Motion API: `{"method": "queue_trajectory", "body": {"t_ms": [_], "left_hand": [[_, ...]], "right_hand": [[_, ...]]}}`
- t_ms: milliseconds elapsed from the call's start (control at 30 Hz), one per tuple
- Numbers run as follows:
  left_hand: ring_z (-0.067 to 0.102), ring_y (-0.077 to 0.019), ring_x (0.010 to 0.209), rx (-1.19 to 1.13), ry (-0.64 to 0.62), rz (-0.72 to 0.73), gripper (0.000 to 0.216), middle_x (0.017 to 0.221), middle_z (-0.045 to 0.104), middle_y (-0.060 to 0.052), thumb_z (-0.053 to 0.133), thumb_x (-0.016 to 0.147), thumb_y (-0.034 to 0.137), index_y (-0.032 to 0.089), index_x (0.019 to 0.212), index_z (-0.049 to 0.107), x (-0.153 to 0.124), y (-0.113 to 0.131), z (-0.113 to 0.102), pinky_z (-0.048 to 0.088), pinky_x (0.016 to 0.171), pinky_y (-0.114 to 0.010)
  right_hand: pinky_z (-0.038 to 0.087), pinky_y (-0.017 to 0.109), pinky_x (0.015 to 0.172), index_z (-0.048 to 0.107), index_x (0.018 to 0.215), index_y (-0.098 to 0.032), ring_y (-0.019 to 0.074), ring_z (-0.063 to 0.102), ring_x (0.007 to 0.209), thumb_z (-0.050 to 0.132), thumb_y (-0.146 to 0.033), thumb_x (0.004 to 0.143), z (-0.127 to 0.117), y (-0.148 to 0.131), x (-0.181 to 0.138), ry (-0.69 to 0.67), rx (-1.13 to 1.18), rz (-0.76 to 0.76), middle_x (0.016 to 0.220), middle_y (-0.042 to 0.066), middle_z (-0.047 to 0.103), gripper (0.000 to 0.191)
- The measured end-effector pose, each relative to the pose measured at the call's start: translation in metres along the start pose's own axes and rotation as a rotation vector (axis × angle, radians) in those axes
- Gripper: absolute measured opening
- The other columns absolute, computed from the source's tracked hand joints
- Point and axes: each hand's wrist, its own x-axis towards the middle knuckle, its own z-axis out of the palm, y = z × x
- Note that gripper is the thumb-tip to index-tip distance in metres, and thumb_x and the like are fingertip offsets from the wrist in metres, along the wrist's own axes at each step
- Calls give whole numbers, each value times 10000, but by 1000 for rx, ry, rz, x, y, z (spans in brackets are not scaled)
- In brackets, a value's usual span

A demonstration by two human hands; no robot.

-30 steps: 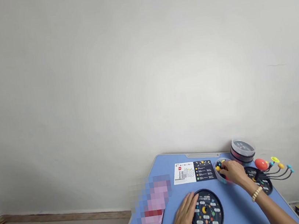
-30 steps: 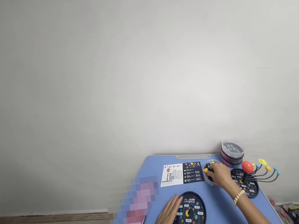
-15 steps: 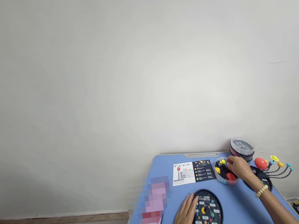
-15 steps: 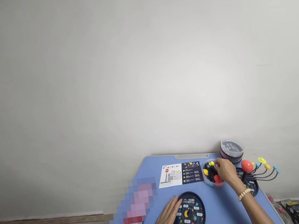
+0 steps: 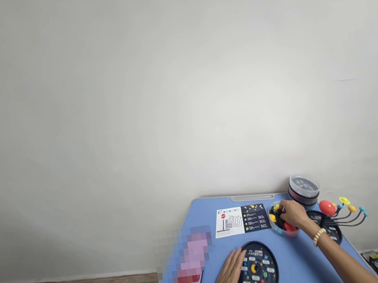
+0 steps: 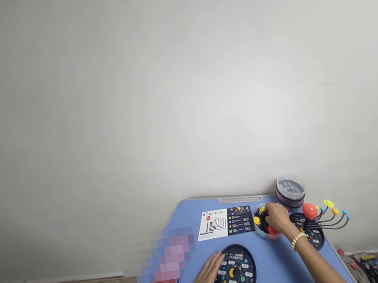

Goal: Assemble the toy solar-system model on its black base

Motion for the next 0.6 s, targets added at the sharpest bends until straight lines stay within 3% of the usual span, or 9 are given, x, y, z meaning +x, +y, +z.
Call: {"method": "queue_trajectory", "body": {"t_ms": [200,267,333,433,500,600], "left_hand": [[273,-384,1434,210,73,45,792,1587,286,-87,628,876,514,304,1542,254,6,9,8,347,1123,-526],[349,-397,1398,356,57,209,809,1566,338,-102,655,841,575,347,1524,286,13,16,15,393,1082,-549],[447,-366,1348,502,52,383,603,1521,430,-91,631,890,513,393,1445,430,18,18,23,455,1032,-522],[542,-325,1275,652,80,490,453,1448,536,-73,642,907,424,377,1347,547,21,5,31,515,975,-462],[572,-315,1242,703,135,452,450,1413,575,-66,692,871,359,362,1307,584,19,-10,31,519,972,-443],[596,-352,1204,702,134,446,463,1387,598,-89,728,823,424,344,1267,623,12,-25,26,544,922,-456]], "right_hand": [[458,278,694,719,940,-165,202,682,867,691,-227,761,5,8,1,17,147,-16,908,52,746,192],[451,263,659,722,924,-164,181,686,783,672,-209,761,7,11,2,24,198,-25,844,37,751,176],[446,248,644,731,917,-171,171,687,739,648,-190,768,8,13,3,40,245,-38,800,28,757,172],[451,235,684,748,915,-189,185,702,808,603,-203,797,10,17,4,91,302,-63,852,34,774,188],[457,243,743,752,934,-194,202,701,884,575,-223,818,9,20,3,130,325,-75,928,42,778,214],[454,255,793,750,985,-196,213,697,942,528,-224,841,7,23,-4,171,336,-77,1007,54,772,267]]}}
